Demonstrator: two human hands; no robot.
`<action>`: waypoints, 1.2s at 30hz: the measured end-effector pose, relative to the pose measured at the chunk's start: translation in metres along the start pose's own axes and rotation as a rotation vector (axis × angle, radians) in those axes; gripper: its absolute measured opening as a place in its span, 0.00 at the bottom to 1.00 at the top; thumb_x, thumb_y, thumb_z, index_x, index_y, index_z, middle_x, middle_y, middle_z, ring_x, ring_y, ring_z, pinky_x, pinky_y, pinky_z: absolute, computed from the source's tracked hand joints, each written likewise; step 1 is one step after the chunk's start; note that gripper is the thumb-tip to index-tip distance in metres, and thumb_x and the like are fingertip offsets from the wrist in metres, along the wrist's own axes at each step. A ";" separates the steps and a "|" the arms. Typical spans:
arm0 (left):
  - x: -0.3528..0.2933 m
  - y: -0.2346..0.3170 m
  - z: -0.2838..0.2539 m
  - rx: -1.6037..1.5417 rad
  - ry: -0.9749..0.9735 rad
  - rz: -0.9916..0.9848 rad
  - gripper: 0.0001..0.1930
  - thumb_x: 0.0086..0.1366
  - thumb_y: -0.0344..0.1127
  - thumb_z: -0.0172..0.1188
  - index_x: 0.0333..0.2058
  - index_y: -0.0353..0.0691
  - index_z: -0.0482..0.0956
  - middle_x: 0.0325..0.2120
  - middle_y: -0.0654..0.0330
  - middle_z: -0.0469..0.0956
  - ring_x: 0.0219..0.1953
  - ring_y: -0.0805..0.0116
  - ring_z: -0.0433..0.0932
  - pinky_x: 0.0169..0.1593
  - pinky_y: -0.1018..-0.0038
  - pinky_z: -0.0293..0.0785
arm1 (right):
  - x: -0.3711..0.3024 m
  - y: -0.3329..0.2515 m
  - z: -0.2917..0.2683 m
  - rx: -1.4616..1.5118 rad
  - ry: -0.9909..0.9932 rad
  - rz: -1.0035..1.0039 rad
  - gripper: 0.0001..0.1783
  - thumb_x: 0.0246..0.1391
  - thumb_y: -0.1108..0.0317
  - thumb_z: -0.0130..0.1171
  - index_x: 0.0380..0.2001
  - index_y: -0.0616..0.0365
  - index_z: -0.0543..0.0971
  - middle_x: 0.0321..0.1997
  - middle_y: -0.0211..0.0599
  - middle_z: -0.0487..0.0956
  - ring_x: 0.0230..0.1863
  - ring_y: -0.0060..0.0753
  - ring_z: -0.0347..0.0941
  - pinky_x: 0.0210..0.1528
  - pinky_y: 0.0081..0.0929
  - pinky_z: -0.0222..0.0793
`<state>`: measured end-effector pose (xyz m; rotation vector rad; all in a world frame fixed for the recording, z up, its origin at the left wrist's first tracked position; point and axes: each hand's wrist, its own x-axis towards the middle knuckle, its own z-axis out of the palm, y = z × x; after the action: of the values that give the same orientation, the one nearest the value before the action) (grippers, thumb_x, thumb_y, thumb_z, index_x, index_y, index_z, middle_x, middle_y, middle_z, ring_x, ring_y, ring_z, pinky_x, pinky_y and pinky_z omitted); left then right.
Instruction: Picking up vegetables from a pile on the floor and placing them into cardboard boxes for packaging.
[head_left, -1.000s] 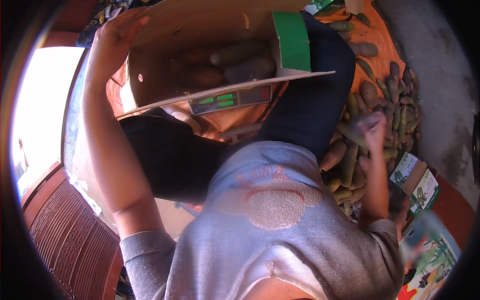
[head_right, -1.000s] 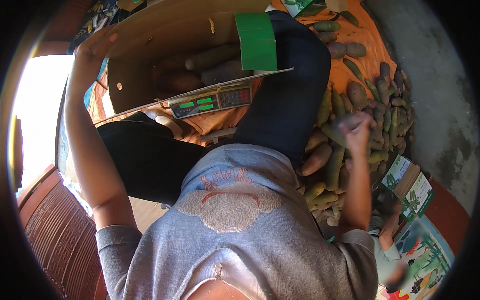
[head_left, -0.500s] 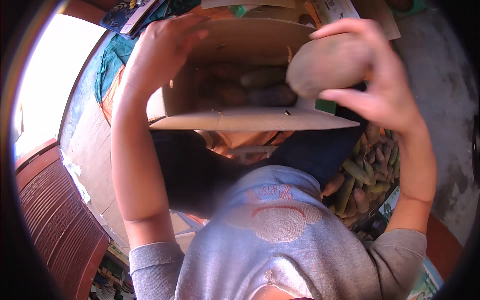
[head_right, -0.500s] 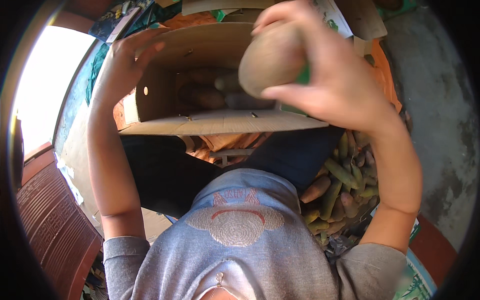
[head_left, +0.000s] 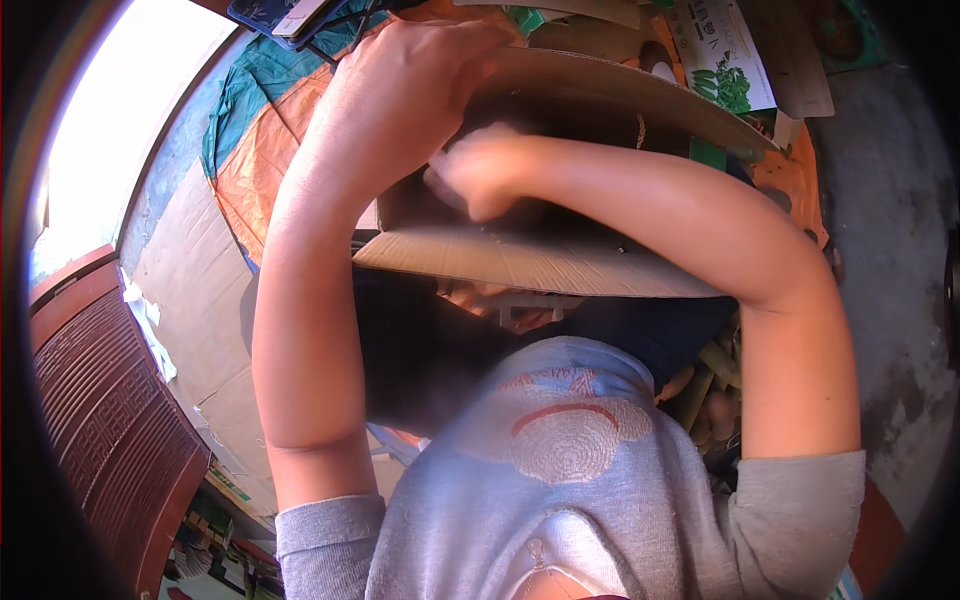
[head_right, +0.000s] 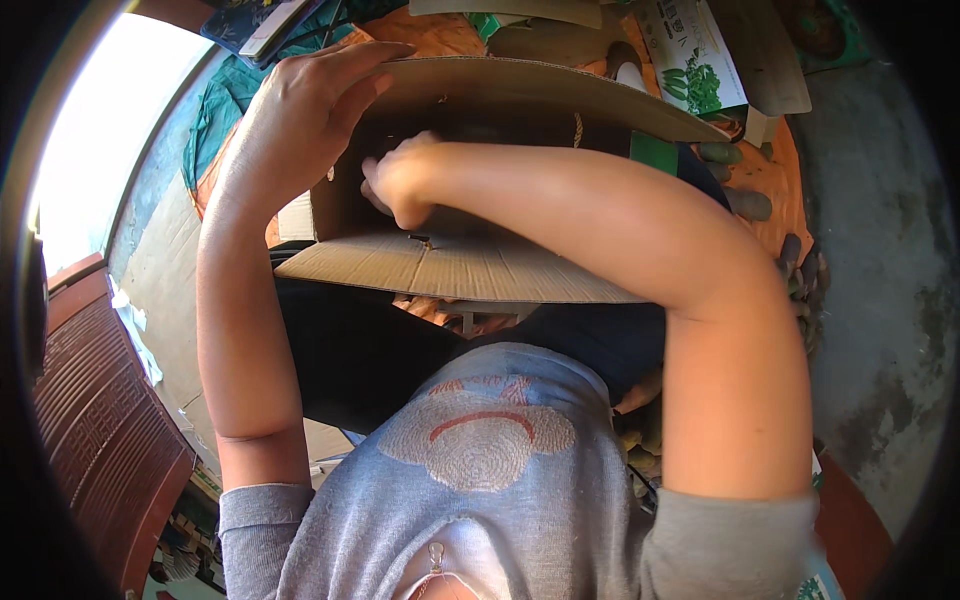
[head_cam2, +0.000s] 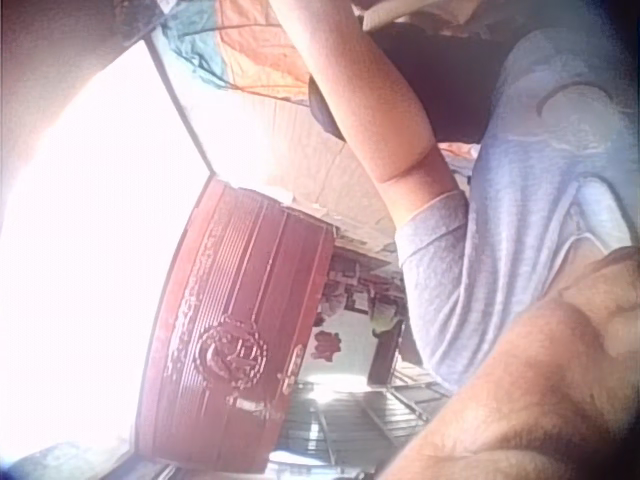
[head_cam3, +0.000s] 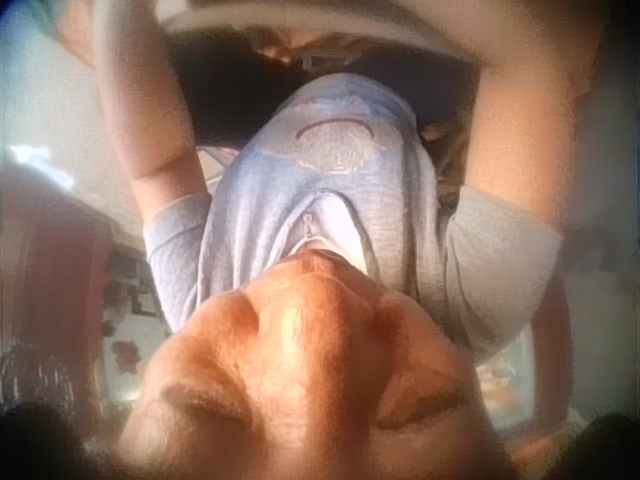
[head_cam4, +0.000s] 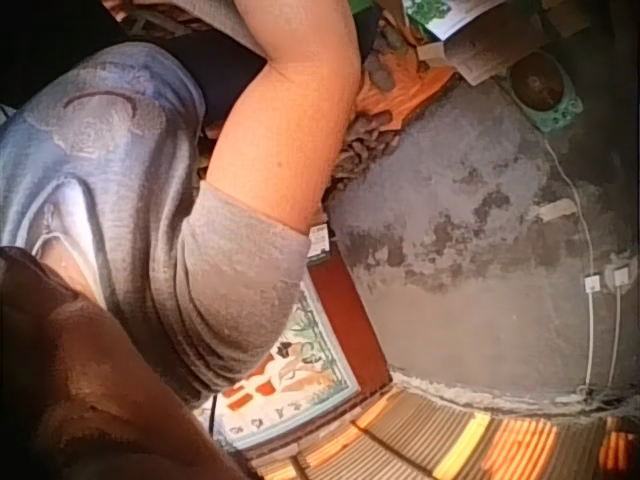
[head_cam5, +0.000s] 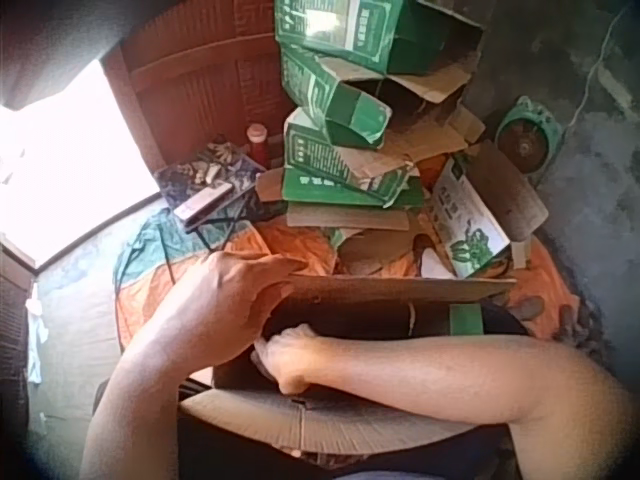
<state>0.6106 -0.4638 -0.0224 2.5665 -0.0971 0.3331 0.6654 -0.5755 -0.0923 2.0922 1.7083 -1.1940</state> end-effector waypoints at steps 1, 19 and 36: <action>-0.003 -0.001 0.000 0.008 0.012 0.005 0.13 0.67 0.30 0.59 0.49 0.42 0.81 0.31 0.47 0.82 0.30 0.48 0.80 0.37 0.60 0.75 | 0.014 0.001 0.015 -0.001 0.002 -0.002 0.31 0.44 0.71 0.59 0.55 0.62 0.70 0.45 0.46 0.82 0.49 0.46 0.80 0.47 0.47 0.76; 0.003 -0.009 -0.003 0.020 -0.111 -0.077 0.16 0.70 0.36 0.58 0.55 0.45 0.79 0.46 0.50 0.83 0.50 0.58 0.82 0.53 0.67 0.74 | -0.349 0.119 0.104 0.818 1.239 0.261 0.21 0.65 0.73 0.54 0.61 0.62 0.71 0.55 0.43 0.79 0.55 0.32 0.76 0.60 0.27 0.69; 0.011 -0.026 -0.012 -0.026 0.123 -0.235 0.20 0.74 0.49 0.52 0.54 0.46 0.81 0.51 0.55 0.81 0.55 0.66 0.77 0.60 0.72 0.68 | -0.437 0.193 0.635 0.466 0.059 1.370 0.41 0.46 0.60 0.70 0.64 0.54 0.66 0.68 0.44 0.67 0.68 0.48 0.63 0.67 0.44 0.61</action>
<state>0.6219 -0.4353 -0.0234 2.4920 0.2424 0.3946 0.5392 -1.3375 -0.2786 2.6331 -0.2692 -0.9913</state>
